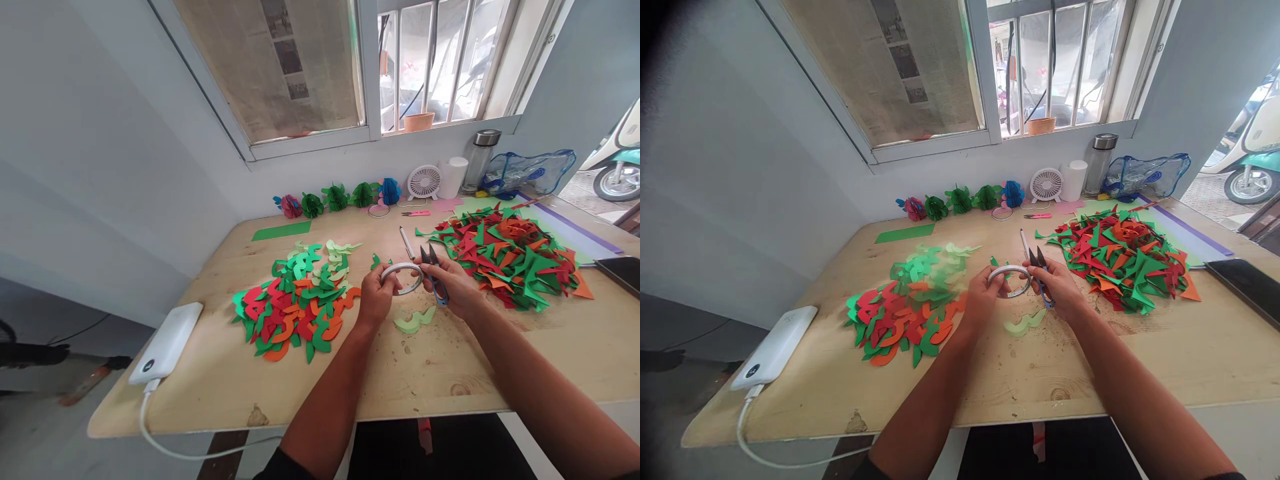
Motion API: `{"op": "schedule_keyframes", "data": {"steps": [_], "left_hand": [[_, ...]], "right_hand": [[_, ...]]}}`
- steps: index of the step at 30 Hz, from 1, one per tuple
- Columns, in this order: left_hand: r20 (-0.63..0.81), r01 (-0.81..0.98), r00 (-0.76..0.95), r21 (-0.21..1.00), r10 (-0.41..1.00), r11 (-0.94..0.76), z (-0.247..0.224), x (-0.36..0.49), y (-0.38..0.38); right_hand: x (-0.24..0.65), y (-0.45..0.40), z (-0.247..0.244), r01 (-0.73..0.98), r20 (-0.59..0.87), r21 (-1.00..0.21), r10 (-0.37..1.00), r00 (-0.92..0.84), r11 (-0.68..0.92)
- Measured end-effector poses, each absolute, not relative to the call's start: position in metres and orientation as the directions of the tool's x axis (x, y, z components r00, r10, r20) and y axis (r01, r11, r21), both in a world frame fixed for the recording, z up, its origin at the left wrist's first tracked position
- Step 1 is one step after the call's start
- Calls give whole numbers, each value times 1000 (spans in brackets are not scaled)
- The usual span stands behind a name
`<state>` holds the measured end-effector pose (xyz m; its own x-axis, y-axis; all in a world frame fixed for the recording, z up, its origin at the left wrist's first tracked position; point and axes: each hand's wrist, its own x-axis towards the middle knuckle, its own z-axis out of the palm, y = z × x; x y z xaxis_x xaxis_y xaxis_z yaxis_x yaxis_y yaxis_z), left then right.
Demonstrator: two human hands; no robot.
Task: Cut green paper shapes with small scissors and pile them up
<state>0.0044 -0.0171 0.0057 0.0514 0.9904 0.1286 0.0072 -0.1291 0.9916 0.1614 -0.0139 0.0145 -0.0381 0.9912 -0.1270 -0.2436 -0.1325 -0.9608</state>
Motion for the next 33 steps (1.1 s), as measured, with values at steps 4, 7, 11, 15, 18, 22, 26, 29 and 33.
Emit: {"op": "schedule_keyframes", "data": {"steps": [4, 7, 11, 15, 18, 22, 26, 29, 33], "left_hand": [[128, 42, 52, 991, 990, -130, 2, 3, -15], [139, 79, 47, 987, 989, -142, -1, 3, -14], [150, 99, 39, 983, 988, -153, -4, 2, -13], [137, 94, 43, 986, 990, -140, -4, 2, -13], [129, 88, 40, 987, 991, -132, -4, 3, -12], [135, 87, 38, 987, 990, -138, -4, 3, -13], [136, 98, 39, 985, 990, -140, -5, 3, -13], [140, 109, 46, 983, 989, -144, -5, 3, -13], [148, 125, 49, 980, 988, -153, -6, 2, -11]], "right_hand": [[161, -14, 14, -225, -118, -966, 992, -41, -124], [162, -14, 14, -237, -120, -964, 992, -34, -124], [162, -14, 15, -256, -135, -957, 990, -27, -137], [161, -14, 17, -250, -151, -956, 988, -29, -153], [161, -14, 16, -227, -149, -962, 988, -40, -154], [163, -13, 13, -209, -143, -966, 987, -69, -154], [164, -12, 11, -206, -127, -969, 989, -70, -139], [164, -13, 12, -209, -119, -969, 991, -53, -128], [163, -14, 16, -227, -84, -970, 996, -27, -88]]}}
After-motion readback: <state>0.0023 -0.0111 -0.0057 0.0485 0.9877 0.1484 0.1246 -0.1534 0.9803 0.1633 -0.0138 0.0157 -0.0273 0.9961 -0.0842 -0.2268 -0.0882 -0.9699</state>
